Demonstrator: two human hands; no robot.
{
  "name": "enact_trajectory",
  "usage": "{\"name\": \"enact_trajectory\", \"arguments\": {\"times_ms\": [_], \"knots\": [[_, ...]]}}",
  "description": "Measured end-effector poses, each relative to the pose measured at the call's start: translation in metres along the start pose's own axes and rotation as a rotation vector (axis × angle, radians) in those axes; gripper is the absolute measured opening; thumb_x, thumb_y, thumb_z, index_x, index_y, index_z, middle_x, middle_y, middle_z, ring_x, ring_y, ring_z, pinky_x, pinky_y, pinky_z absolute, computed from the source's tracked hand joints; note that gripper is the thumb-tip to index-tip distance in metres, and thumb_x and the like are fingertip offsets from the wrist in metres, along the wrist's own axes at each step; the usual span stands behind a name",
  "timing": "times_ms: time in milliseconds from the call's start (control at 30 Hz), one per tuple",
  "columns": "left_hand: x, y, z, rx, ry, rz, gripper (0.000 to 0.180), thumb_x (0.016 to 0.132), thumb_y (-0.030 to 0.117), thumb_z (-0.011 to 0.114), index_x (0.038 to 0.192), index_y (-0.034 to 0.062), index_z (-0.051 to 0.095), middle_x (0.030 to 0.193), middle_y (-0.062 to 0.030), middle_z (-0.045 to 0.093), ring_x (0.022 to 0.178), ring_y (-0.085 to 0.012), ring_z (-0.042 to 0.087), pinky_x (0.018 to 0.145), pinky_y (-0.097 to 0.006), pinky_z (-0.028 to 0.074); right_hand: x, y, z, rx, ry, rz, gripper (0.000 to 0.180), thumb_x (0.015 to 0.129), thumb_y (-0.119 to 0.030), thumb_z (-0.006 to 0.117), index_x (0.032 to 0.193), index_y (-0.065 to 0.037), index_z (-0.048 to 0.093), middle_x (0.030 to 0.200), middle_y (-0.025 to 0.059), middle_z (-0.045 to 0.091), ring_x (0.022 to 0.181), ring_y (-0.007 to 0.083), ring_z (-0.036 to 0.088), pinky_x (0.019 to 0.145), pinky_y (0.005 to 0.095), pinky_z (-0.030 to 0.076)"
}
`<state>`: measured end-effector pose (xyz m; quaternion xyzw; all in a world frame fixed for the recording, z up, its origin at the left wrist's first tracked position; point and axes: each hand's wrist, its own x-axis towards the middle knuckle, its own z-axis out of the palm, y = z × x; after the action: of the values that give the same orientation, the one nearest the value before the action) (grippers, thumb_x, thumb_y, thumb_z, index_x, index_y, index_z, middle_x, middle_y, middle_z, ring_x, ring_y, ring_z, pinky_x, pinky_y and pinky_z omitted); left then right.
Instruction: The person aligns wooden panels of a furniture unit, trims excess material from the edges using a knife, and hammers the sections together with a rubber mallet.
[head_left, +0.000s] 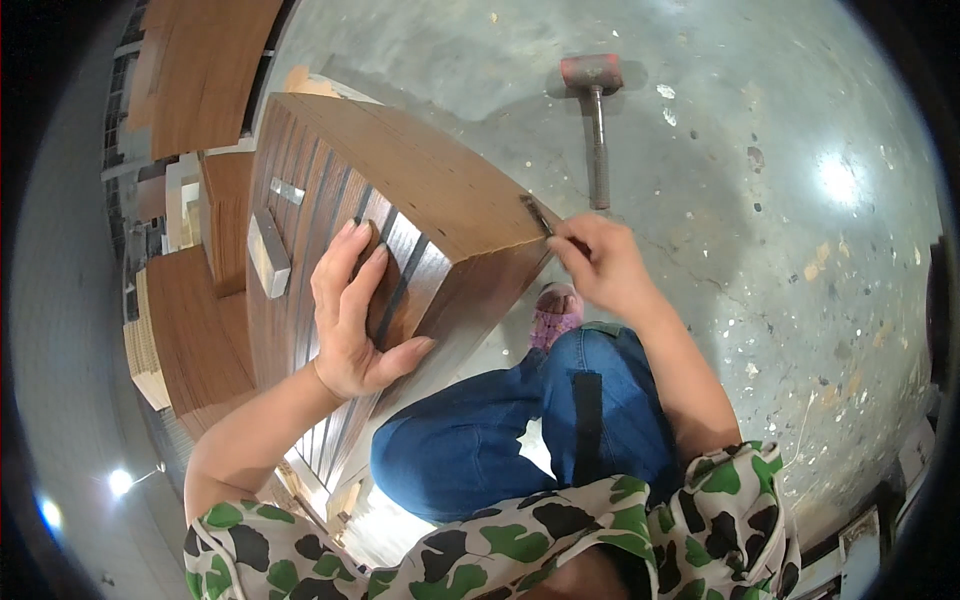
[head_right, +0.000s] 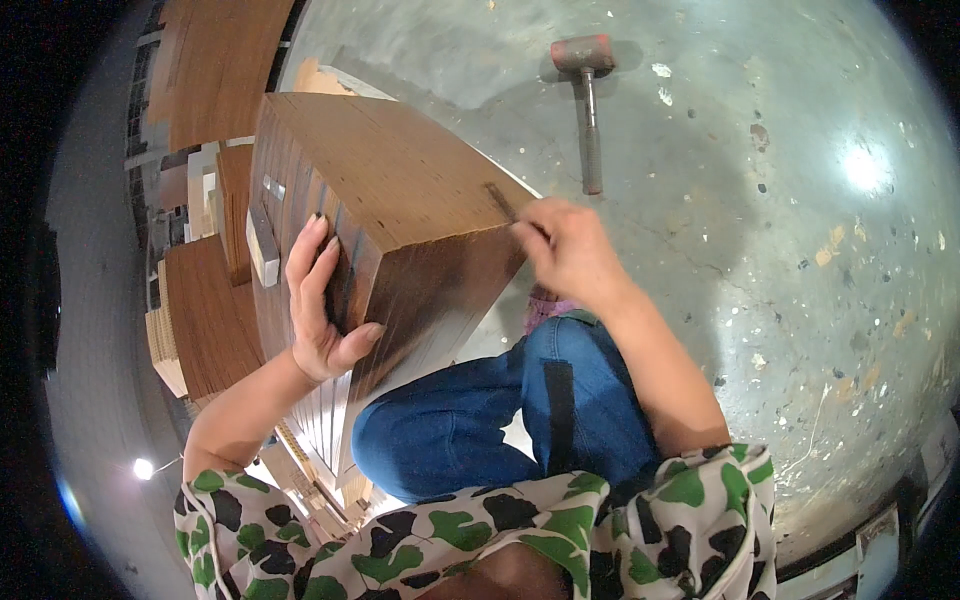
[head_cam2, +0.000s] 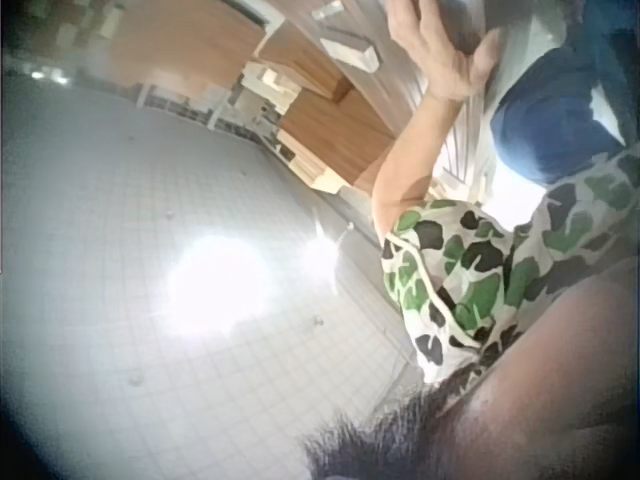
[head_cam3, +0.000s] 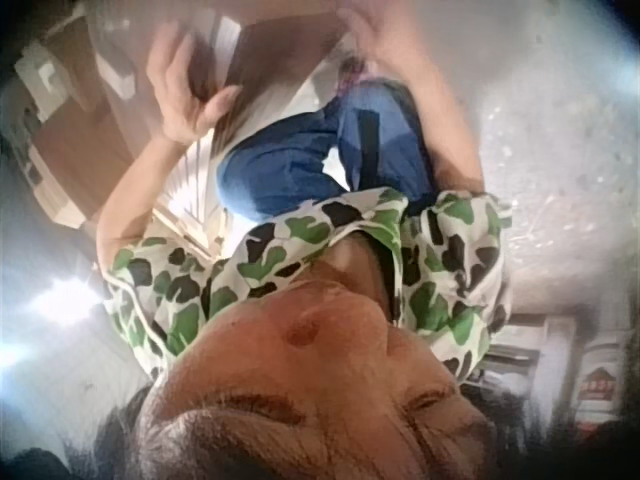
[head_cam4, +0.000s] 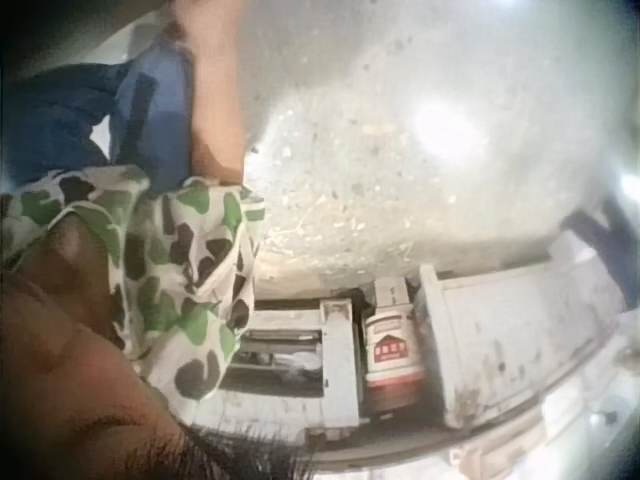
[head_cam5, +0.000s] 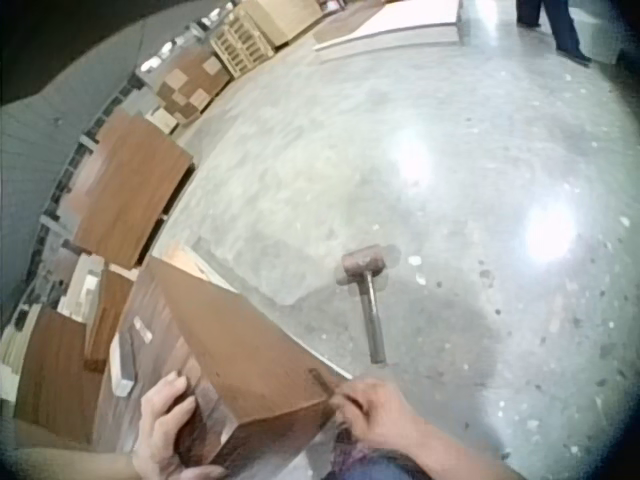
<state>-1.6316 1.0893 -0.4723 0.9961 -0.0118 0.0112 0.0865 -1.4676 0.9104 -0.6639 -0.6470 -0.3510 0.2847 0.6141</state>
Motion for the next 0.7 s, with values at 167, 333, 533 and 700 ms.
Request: {"name": "enact_trajectory", "arguments": {"times_ms": [167,333,533,700], "knots": [[0.011,0.003,0.001,-0.013,0.014,0.025,0.077,0.08,0.042,0.064,0.133,-0.008,0.037,0.142,-0.0291,0.029,0.133,-0.0431,0.03,0.108,-0.051,0.023,0.008,0.006,-0.02,0.079,-0.005,0.338,0.012,0.083,-0.011,0.063,0.084,0.0,0.065,0.081,0.0181,0.063,0.073,0.0329,0.062,0.066,0.0378,0.049],[0.0,0.002,0.0,0.005,0.003,-0.007,0.076,0.08,0.041,0.065,0.133,-0.0073,0.038,0.141,-0.0287,0.031,0.132,-0.0429,0.032,0.108,-0.051,0.025,0.012,-0.053,-0.004,-0.154,0.068,-0.197,0.009,0.078,-0.007,0.062,0.083,0.0,0.058,0.076,0.0177,0.061,0.073,0.0363,0.06,0.067,0.0426,0.05],[0.012,0.006,-0.001,0.0,0.034,0.008,0.076,0.08,0.042,0.066,0.132,-0.0063,0.04,0.139,-0.0284,0.033,0.13,-0.0428,0.033,0.107,-0.051,0.027,0.015,-0.056,-0.018,0.019,0.04,0.085,0.009,0.081,-0.009,0.064,0.082,0.0,0.063,0.073,0.0131,0.061,0.063,0.0245,0.057,0.059,0.034,0.045],[0.0,0.004,-0.003,0.01,0.022,-0.026,0.076,0.08,0.043,0.066,0.132,-0.0052,0.04,0.139,-0.0279,0.035,0.129,-0.0423,0.034,0.107,-0.051,0.027,0.006,-0.111,-0.007,-0.007,0.115,-0.226,0.006,0.079,-0.005,0.064,0.082,-0.001,0.063,0.074,0.0164,0.061,0.064,0.0311,0.059,0.061,0.0355,0.049]]}}
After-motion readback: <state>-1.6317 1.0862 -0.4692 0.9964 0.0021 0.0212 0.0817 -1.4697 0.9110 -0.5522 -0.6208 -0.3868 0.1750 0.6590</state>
